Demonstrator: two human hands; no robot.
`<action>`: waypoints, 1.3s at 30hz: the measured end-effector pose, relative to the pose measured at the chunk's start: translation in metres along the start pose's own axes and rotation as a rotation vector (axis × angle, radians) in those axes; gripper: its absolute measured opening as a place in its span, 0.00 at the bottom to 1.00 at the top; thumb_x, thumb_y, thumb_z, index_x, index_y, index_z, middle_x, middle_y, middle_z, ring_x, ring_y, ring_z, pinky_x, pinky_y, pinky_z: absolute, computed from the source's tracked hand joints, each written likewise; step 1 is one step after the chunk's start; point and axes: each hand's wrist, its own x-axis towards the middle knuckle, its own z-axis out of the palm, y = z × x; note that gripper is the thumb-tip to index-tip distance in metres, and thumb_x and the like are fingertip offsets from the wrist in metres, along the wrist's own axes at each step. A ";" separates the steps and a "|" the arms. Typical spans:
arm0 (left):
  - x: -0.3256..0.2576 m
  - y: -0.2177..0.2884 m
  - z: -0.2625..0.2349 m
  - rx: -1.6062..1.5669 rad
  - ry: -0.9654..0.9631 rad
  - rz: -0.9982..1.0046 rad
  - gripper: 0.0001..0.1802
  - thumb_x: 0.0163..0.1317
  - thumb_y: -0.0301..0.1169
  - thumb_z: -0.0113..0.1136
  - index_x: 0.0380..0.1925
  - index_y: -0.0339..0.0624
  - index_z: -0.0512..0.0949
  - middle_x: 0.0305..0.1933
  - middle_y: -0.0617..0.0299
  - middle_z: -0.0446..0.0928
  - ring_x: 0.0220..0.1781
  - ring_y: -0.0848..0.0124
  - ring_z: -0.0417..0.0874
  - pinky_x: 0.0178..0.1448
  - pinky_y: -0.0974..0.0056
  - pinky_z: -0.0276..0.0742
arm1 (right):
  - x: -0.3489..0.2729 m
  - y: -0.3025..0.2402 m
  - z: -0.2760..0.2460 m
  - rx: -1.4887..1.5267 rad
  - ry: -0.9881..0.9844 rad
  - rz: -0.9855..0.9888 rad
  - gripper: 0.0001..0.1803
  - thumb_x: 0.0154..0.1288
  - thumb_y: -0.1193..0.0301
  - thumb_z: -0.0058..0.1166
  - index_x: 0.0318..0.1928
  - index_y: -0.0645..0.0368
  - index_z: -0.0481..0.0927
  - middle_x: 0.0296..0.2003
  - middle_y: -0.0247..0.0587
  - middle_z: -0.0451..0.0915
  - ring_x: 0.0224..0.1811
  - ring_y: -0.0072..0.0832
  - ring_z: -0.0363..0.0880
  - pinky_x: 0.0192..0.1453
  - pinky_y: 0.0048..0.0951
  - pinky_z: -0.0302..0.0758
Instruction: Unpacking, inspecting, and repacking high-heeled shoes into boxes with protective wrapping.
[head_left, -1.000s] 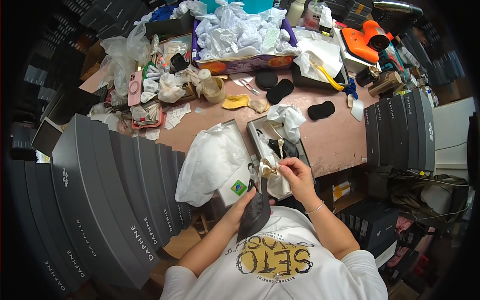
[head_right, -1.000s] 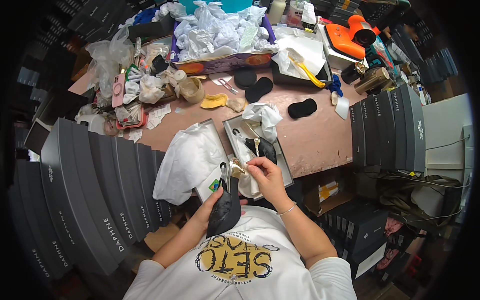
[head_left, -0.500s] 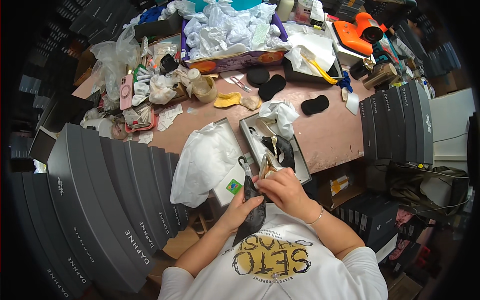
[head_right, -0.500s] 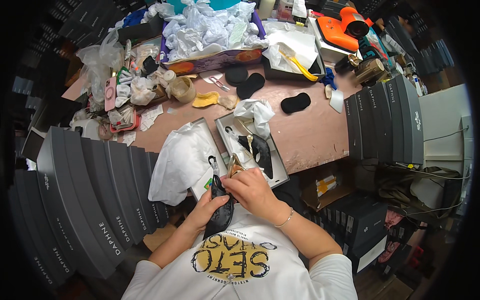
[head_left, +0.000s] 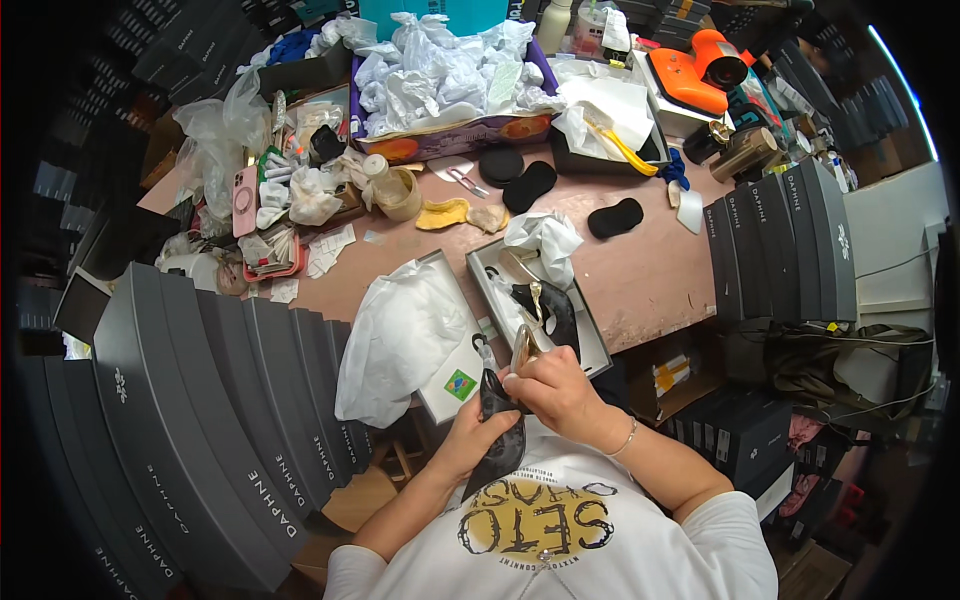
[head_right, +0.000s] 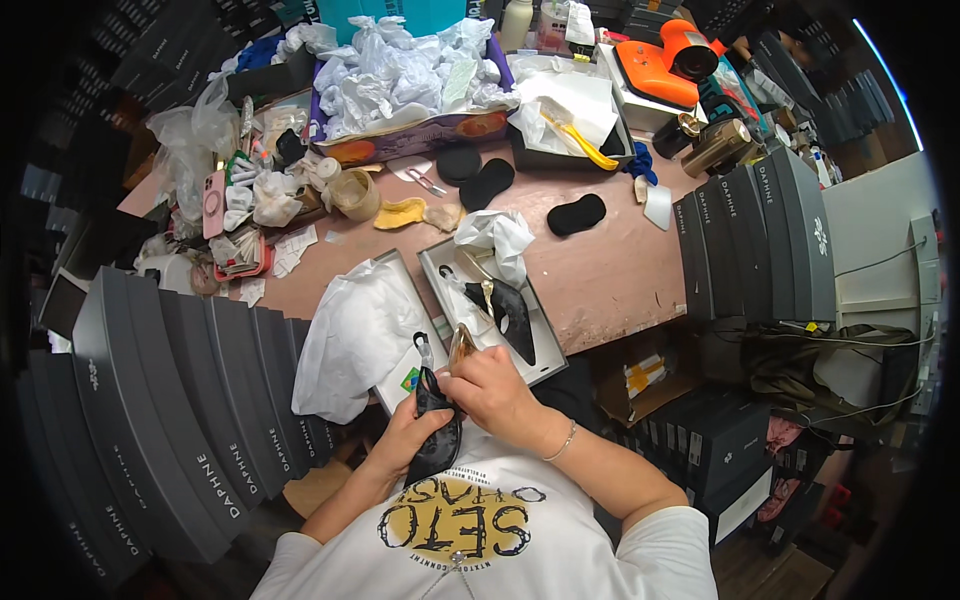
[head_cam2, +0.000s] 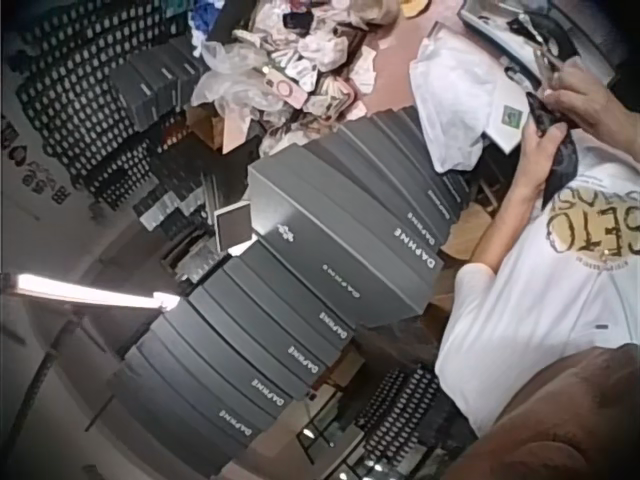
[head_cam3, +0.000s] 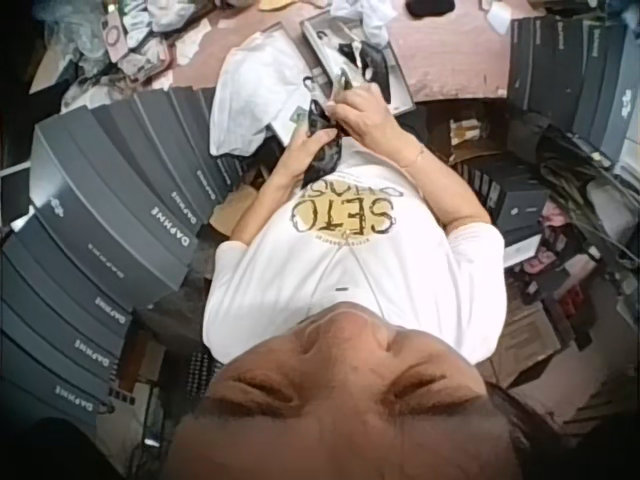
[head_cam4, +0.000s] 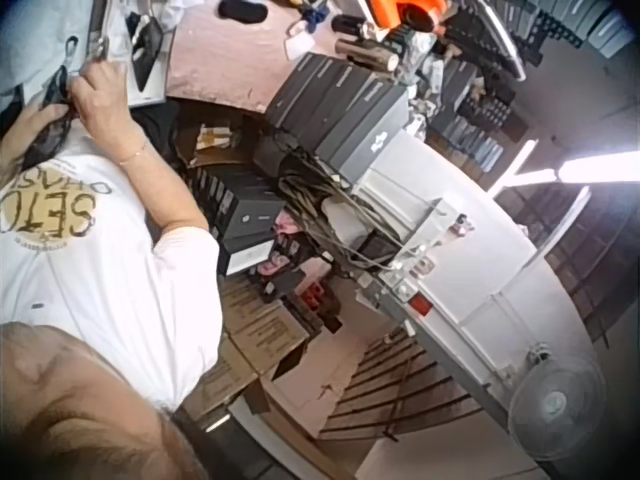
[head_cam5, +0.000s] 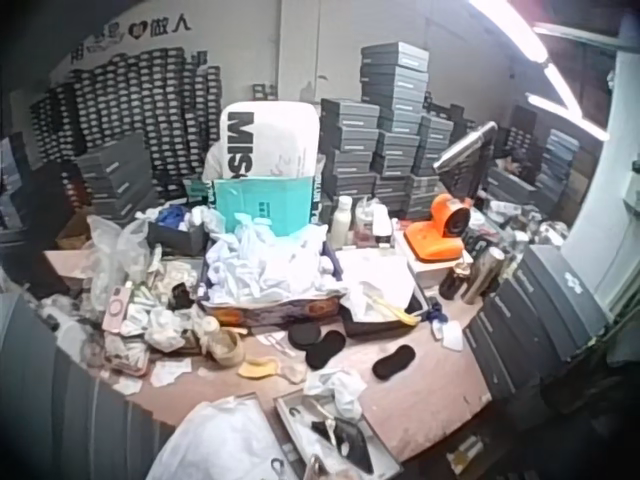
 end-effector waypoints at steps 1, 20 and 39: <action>-0.001 0.002 0.001 0.001 0.004 -0.024 0.36 0.60 0.30 0.59 0.67 0.32 0.57 0.47 0.65 0.69 0.44 0.82 0.70 0.49 0.75 0.69 | 0.001 0.002 -0.001 -0.020 0.005 -0.005 0.14 0.51 0.77 0.60 0.40 0.54 0.81 0.31 0.33 0.74 0.35 0.32 0.72 0.44 0.32 0.63; -0.009 0.012 0.004 0.595 0.113 0.203 0.42 0.56 0.32 0.67 0.67 0.32 0.57 0.53 0.56 0.68 0.54 0.71 0.71 0.57 0.68 0.69 | 0.008 0.050 -0.025 0.470 0.344 0.626 0.05 0.63 0.77 0.56 0.38 0.64 0.79 0.31 0.38 0.77 0.33 0.25 0.76 0.38 0.25 0.72; -0.008 0.033 0.015 0.681 -0.082 0.279 0.40 0.54 0.29 0.67 0.66 0.34 0.61 0.54 0.55 0.72 0.55 0.67 0.73 0.60 0.68 0.68 | 0.022 0.022 -0.043 0.246 0.506 0.523 0.05 0.60 0.78 0.59 0.37 0.62 0.78 0.30 0.35 0.77 0.29 0.22 0.72 0.34 0.24 0.68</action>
